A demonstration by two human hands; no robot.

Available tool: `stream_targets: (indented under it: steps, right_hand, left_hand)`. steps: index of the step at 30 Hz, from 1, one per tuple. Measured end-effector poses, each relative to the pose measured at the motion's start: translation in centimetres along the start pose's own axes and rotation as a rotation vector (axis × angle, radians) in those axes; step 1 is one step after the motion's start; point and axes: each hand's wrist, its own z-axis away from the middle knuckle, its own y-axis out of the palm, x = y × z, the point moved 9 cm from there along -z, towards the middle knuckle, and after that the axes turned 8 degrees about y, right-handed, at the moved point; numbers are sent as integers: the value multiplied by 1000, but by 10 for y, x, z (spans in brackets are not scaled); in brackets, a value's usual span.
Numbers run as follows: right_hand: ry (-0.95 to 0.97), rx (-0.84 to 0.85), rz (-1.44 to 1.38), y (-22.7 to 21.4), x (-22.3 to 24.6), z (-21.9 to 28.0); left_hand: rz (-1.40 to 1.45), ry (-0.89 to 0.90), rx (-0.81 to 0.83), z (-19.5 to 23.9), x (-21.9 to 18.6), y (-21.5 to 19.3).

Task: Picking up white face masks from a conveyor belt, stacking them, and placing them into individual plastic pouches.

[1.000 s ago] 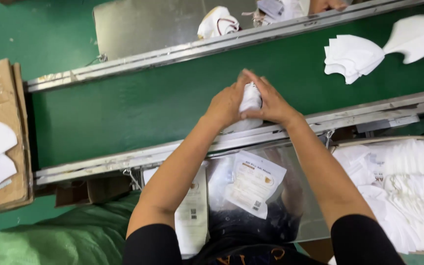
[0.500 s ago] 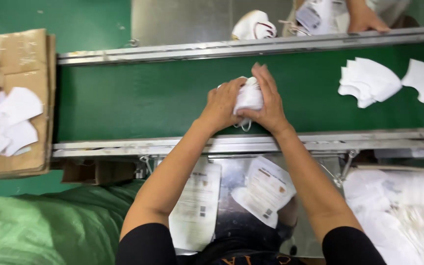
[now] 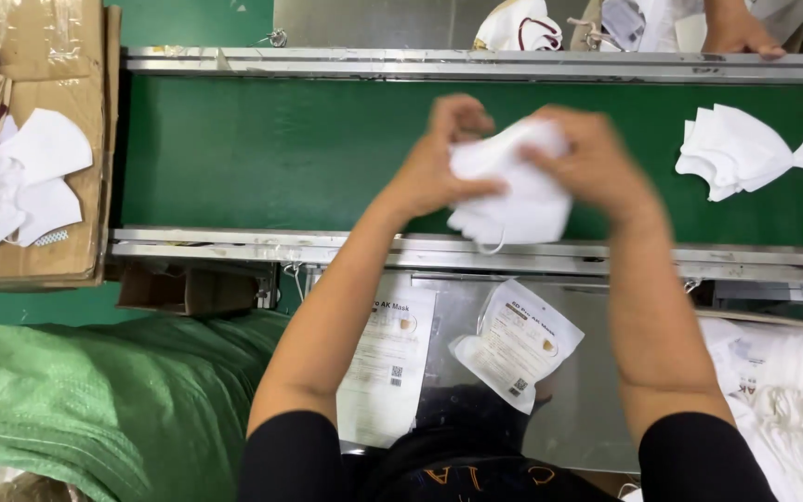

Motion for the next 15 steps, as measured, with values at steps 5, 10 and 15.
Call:
stream_targets:
  steps: [5, 10, 15]
  right_hand:
    - [-386, -222, -57, -57, -54, -1]
    - [62, -185, 119, -55, -12, 12]
    - [-105, -351, 621, -39, 25, 2]
  left_hand:
    - [491, -6, -548, 49, 57, -42]
    - [417, -114, -590, 76, 94, -42]
    - [349, -146, -599, 59, 48, -64]
